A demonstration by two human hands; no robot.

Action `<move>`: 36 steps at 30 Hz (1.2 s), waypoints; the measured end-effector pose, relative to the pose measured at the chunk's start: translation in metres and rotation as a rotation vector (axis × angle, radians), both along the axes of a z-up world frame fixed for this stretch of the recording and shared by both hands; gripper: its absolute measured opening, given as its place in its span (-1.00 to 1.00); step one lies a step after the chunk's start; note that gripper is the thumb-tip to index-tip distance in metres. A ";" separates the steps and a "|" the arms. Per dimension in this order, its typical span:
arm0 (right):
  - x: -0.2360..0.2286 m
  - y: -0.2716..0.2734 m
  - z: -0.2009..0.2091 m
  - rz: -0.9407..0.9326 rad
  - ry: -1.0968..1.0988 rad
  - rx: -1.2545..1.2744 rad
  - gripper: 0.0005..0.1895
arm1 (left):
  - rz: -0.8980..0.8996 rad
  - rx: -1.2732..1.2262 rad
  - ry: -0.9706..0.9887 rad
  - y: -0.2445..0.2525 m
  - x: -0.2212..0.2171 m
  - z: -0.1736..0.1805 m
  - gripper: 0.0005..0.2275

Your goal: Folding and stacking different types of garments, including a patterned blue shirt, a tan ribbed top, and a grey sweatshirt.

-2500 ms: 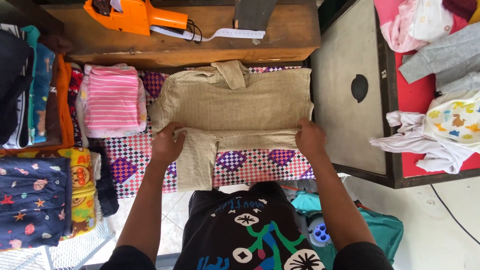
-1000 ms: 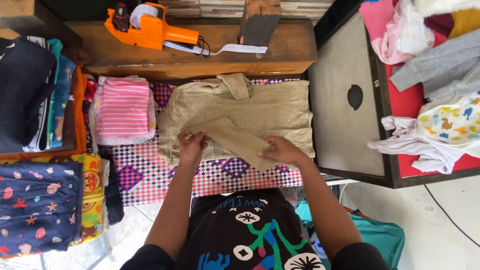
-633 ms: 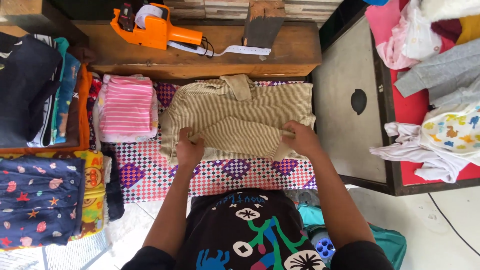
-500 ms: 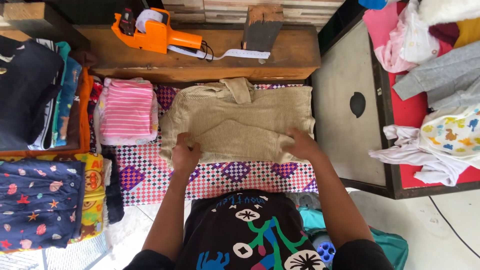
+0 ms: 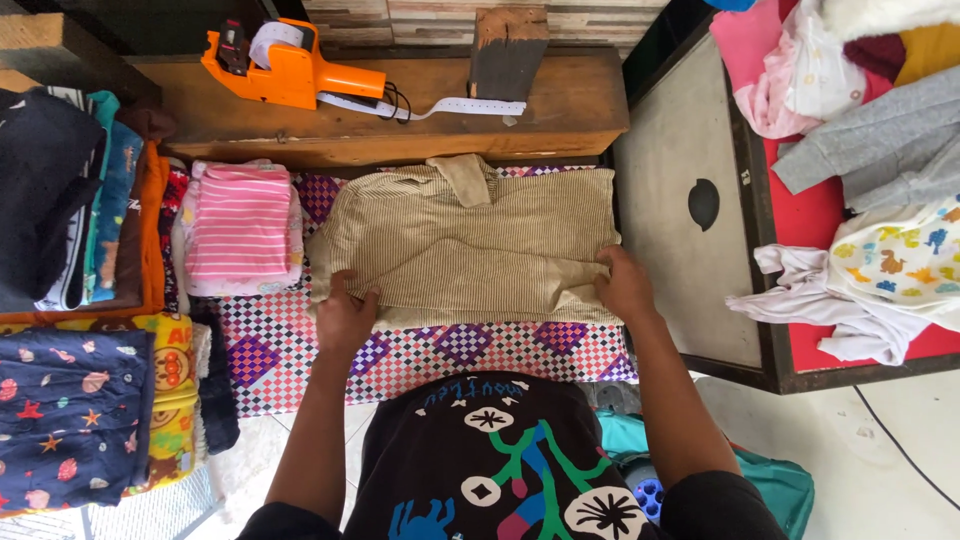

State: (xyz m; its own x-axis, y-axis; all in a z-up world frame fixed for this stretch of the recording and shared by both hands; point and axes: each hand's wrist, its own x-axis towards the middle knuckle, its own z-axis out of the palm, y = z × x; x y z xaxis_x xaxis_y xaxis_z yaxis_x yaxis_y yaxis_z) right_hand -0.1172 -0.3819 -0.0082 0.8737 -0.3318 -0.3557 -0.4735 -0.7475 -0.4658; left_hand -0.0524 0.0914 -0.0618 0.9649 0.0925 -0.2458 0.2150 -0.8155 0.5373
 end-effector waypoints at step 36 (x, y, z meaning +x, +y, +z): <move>0.008 0.149 -0.032 0.555 -0.351 -0.163 -0.39 | -0.824 0.240 -0.170 -0.114 -0.007 0.022 -0.44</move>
State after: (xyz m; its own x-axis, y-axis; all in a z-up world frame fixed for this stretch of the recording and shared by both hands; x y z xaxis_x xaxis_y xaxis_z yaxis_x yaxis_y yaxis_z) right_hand -0.1091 -0.2330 -0.0404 0.9848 0.1738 -0.0026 0.1596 -0.9101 -0.3824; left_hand -0.0590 -0.0227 -0.0402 0.7691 -0.6198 -0.1560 -0.5602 -0.7712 0.3024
